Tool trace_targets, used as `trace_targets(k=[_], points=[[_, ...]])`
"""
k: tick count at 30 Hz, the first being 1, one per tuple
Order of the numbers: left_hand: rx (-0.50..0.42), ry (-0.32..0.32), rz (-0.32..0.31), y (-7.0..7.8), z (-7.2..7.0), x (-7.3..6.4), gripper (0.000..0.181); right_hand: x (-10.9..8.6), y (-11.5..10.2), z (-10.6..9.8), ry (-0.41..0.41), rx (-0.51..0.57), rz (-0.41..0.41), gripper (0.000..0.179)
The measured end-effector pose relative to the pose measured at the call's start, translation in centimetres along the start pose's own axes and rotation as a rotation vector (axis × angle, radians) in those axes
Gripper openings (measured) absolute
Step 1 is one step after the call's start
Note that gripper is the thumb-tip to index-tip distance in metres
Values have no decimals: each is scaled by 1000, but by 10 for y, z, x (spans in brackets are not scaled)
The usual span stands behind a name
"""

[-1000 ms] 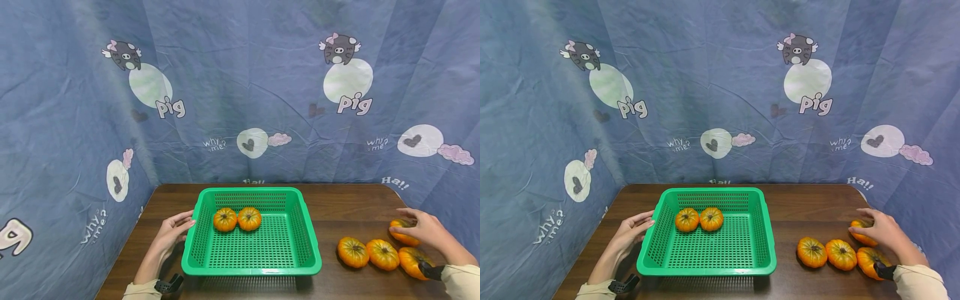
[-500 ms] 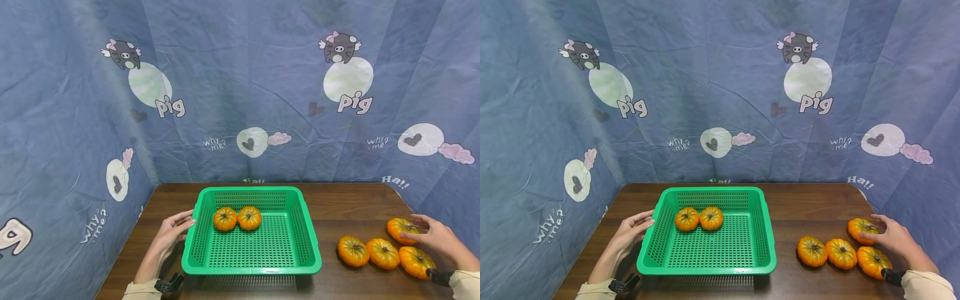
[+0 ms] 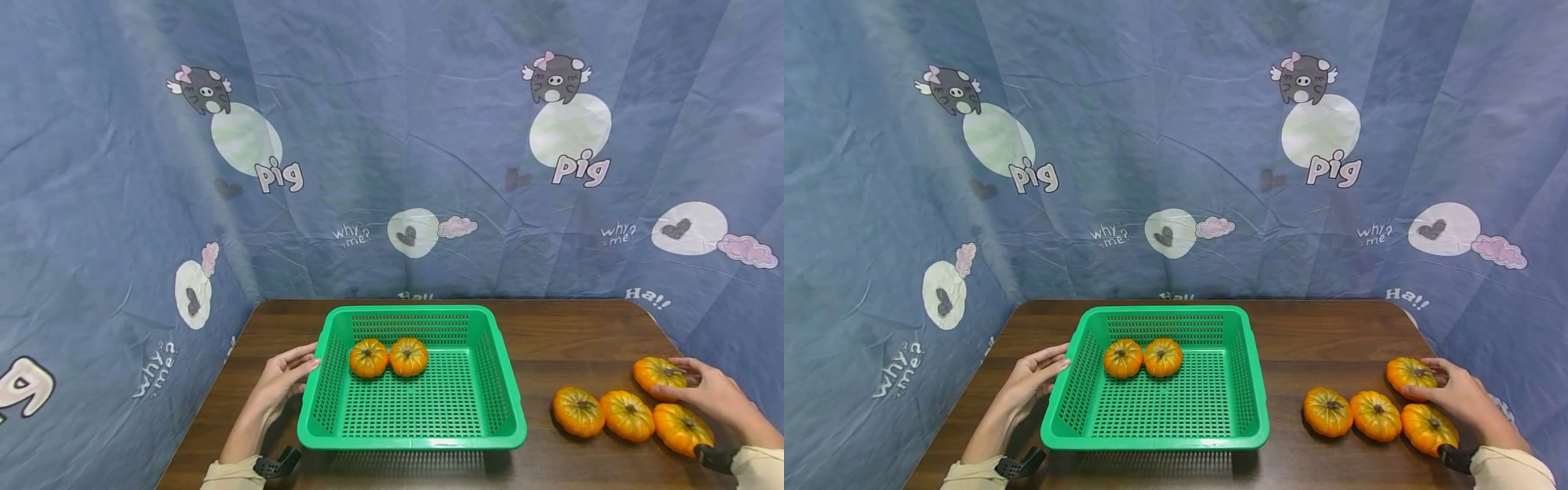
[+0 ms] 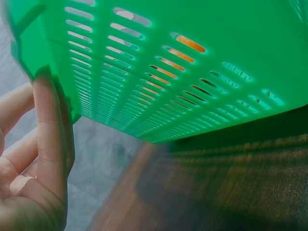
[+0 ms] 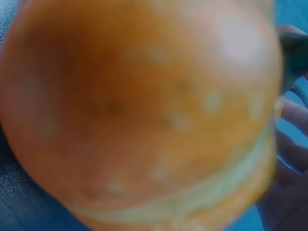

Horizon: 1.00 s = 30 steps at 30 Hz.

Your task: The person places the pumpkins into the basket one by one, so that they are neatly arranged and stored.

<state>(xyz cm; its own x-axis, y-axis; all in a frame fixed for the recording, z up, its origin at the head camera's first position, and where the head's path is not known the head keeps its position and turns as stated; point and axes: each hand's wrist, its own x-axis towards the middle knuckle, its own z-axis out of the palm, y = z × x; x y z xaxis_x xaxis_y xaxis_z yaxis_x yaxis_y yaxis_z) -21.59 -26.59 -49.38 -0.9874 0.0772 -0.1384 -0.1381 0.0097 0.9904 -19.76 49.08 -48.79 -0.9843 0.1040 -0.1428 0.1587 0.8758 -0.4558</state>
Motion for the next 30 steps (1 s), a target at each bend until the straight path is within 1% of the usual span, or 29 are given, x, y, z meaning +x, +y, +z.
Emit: trace_targets(k=[9,16,23,27,30], points=[[0,-8,2,1,0,0,57,-1,-5,-1,22,0,-34,94],[-3,2,-1,1,1,-1,56,1,-13,-5,35,-20,-92,90],[-7,0,5,0,1,-1,56,2,-27,-11,25,-35,-138,87],[-5,1,3,1,1,-1,56,1,-38,-13,21,-25,-173,85],[-2,-4,7,1,1,-1,56,0,-46,-12,36,-15,-202,84]])
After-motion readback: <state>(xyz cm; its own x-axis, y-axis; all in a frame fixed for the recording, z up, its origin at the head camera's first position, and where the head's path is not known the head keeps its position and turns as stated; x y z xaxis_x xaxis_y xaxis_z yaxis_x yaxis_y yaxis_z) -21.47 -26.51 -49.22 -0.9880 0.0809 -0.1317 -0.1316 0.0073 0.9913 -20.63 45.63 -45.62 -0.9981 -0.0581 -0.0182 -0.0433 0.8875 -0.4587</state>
